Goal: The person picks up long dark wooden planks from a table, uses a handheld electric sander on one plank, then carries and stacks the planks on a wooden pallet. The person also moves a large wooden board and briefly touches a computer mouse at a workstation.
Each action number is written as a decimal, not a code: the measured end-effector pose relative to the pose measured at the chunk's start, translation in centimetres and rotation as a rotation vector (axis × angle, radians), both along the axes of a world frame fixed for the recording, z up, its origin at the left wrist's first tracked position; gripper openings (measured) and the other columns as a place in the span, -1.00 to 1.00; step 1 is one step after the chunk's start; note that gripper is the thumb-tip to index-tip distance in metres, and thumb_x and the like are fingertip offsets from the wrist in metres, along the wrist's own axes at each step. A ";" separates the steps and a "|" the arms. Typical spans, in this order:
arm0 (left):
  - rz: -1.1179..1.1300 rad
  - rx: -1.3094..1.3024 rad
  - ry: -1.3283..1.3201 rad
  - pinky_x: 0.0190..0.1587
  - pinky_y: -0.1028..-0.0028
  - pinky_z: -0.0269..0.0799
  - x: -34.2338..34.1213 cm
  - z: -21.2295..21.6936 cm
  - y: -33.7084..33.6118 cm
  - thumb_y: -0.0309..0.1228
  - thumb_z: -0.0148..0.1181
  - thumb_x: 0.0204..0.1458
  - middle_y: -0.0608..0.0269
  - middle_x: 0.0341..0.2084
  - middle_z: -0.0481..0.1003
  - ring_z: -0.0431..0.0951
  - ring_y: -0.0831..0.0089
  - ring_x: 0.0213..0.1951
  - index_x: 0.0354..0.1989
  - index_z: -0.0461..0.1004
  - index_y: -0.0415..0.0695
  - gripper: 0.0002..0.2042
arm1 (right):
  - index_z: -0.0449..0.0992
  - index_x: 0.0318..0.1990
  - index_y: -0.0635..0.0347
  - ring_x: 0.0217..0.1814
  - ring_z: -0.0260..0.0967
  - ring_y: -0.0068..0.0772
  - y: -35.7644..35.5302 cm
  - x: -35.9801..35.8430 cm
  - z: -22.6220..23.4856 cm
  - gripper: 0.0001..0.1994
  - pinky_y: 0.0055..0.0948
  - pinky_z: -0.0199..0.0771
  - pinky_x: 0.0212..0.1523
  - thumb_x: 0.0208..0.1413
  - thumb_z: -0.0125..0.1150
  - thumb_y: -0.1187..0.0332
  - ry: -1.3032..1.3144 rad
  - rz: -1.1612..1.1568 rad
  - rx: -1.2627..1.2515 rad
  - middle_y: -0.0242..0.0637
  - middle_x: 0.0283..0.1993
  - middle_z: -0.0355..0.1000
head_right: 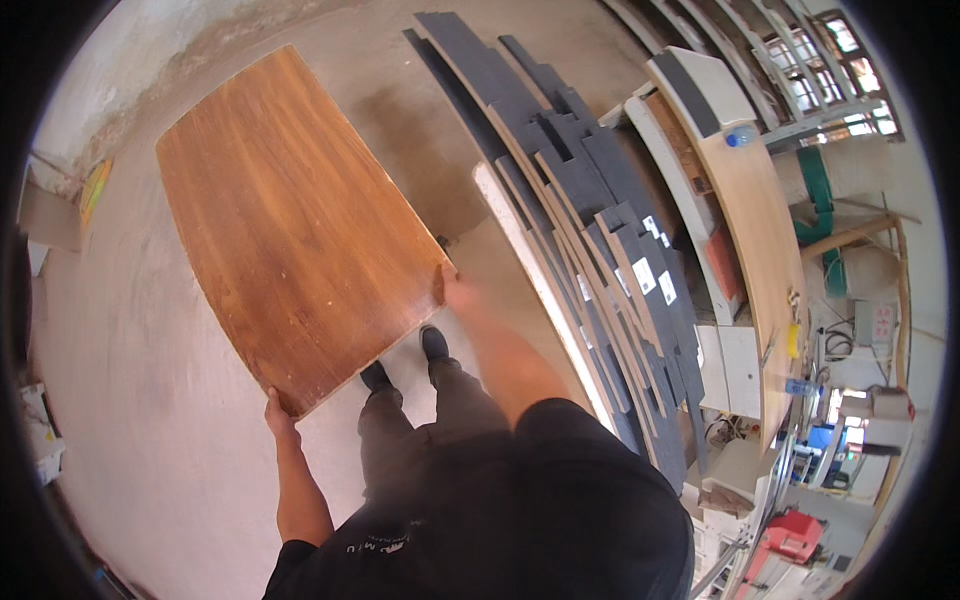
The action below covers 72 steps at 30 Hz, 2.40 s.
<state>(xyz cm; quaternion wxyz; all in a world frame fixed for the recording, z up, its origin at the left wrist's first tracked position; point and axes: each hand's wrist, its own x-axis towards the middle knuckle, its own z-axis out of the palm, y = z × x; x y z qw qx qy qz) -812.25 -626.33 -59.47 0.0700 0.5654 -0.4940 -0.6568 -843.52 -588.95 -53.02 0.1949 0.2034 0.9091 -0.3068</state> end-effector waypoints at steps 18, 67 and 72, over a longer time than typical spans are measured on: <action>-1.540 -1.269 -0.221 0.43 -0.09 0.07 -4.2 6.1 7.9 0.15 -0.02 0.27 -0.30 0.46 0.03 0.07 -0.30 0.43 0.48 0.00 -0.37 -0.14 | 0.24 0.36 0.25 0.29 0.32 0.28 -0.3 8.9 -1.0 -0.20 0.00 0.40 0.26 0.00 0.43 0.15 0.061 0.150 -0.329 0.20 0.39 0.17; -2.390 -0.282 1.443 0.08 0.31 0.48 11.2 34.7 103.4 -0.43 0.23 0.14 0.05 -0.14 0.61 0.63 0.18 -0.05 -0.02 0.54 -0.24 -0.74 | 0.46 0.24 0.19 0.07 0.56 -0.12 69.1 83.3 21.5 -0.54 -0.21 0.58 0.04 0.21 0.28 0.27 0.419 -1.108 0.105 -0.06 0.08 0.58; -2.094 -0.367 1.608 0.11 0.28 0.43 16.5 37.4 121.9 -0.35 0.26 0.15 0.02 -0.08 0.56 0.56 0.09 0.02 -0.02 0.52 -0.25 -0.71 | 0.49 0.22 0.19 0.08 0.56 -0.13 80.8 93.4 25.8 -0.55 -0.24 0.55 0.06 0.19 0.30 0.28 0.562 -1.122 0.215 -0.08 0.06 0.59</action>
